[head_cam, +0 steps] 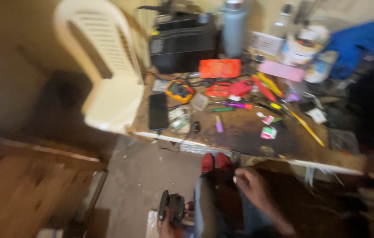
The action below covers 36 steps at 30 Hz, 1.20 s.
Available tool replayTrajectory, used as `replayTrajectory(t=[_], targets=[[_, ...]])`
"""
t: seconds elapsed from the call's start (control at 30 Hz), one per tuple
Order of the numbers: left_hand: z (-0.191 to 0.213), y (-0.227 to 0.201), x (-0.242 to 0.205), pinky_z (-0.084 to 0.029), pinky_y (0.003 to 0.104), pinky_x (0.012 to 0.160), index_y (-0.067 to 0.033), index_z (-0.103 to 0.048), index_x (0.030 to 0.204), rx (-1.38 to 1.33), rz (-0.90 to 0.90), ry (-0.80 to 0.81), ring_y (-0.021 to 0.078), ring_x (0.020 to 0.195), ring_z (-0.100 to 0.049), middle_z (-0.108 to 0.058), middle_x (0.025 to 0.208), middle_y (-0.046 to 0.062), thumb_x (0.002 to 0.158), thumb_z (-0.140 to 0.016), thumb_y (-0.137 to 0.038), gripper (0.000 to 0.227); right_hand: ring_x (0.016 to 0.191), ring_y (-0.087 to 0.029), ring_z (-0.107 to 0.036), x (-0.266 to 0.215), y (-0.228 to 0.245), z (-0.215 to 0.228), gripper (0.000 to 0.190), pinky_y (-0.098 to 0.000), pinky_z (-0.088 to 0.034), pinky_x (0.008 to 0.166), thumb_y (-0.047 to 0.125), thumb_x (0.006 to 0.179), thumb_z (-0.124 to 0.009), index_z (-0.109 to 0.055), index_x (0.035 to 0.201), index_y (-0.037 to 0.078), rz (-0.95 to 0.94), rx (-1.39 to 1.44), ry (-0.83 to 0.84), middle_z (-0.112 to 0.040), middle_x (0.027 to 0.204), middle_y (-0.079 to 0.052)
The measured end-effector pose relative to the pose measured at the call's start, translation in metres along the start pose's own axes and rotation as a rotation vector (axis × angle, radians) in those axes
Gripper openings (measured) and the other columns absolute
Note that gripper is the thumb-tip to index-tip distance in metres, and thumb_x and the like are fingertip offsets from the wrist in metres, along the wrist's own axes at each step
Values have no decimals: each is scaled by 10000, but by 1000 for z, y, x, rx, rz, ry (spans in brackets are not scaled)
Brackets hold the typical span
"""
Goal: The person solders a small electronic component by hand and then uses a thin metal tool to pry open the plastic casing of a charging box.
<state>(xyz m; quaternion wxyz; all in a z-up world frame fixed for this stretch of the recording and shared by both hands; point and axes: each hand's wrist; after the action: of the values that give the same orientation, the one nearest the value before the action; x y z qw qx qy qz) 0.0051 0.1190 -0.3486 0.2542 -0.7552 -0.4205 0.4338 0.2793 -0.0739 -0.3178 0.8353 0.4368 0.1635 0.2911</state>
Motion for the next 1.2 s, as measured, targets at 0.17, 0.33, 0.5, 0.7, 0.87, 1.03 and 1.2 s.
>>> replayTrajectory(t=[0.17, 0.33, 0.5, 0.7, 0.87, 1.03, 1.2], targets=[[-9, -2, 7, -446, 295, 443, -33, -661, 1428, 57, 480, 322, 301, 628, -656, -742, 993, 313, 879, -622, -626, 810, 890, -102, -767, -91, -107, -14, 245, -269, -569, 833, 348, 885, -739, -843, 1027, 178, -299, 138, -59, -856, 971, 39], [-42, 40, -6, -601, 389, 486, -64, -594, 1468, 71, 284, 532, 441, 773, -775, -703, 1357, 322, 969, -601, -538, 688, 933, -97, -760, -99, -101, 20, 360, -266, -537, 840, 455, 920, -702, -854, 1105, 186, -483, 247, -150, -865, 1020, 21], [-87, 34, -48, -601, 388, 497, 58, -567, 1480, 194, 275, 520, 481, 817, -781, -702, 1370, 332, 1030, -491, -497, 718, 998, -138, -758, -72, -21, 86, 246, -292, -552, 857, 324, 977, -692, -808, 1078, 132, -100, 207, -342, -821, 1067, -10], [-130, 25, -101, -508, 408, 458, 47, -589, 1438, 159, 350, 527, 474, 766, -736, -728, 1285, 321, 991, -570, -449, 668, 949, -134, -750, -73, -3, 104, 277, -292, -559, 830, 353, 957, -715, -825, 1063, 122, -48, 327, -387, -832, 1055, -25], [-140, 57, -112, -535, 403, 486, -3, -567, 1480, 183, 449, 665, 471, 800, -775, -716, 1361, 317, 1017, -514, -457, 651, 887, -127, -750, -92, 0, 106, 215, -292, -535, 826, 325, 939, -723, -822, 1010, 149, -48, 225, -417, -839, 982, 8], [-123, 101, -82, -592, 388, 502, -35, -493, 1533, 130, 676, 928, 459, 863, -771, -654, 1418, 294, 1002, -595, -508, 718, 979, -181, -772, -119, -24, 120, 347, -333, -557, 887, 435, 1020, -642, -792, 1055, 124, -57, 140, -526, -827, 1058, -39], [-105, 142, -16, -649, 484, 653, -341, -204, 1696, 177, 1397, 1157, 352, 1104, -747, -586, 1468, 297, 932, -530, -862, 981, 999, -145, -721, -154, -69, 148, 212, -314, -521, 884, 323, 1013, -647, -765, 1100, 171, -298, 316, -691, -788, 1080, -4]])
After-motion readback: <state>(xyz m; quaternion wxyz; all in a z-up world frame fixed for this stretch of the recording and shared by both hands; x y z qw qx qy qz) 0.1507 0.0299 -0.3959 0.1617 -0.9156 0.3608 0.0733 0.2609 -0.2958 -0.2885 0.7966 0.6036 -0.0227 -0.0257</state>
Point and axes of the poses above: each hand's wrist, its own x-axis towards the middle knuckle, its own z-axis out of the back of the hand, y = z × x
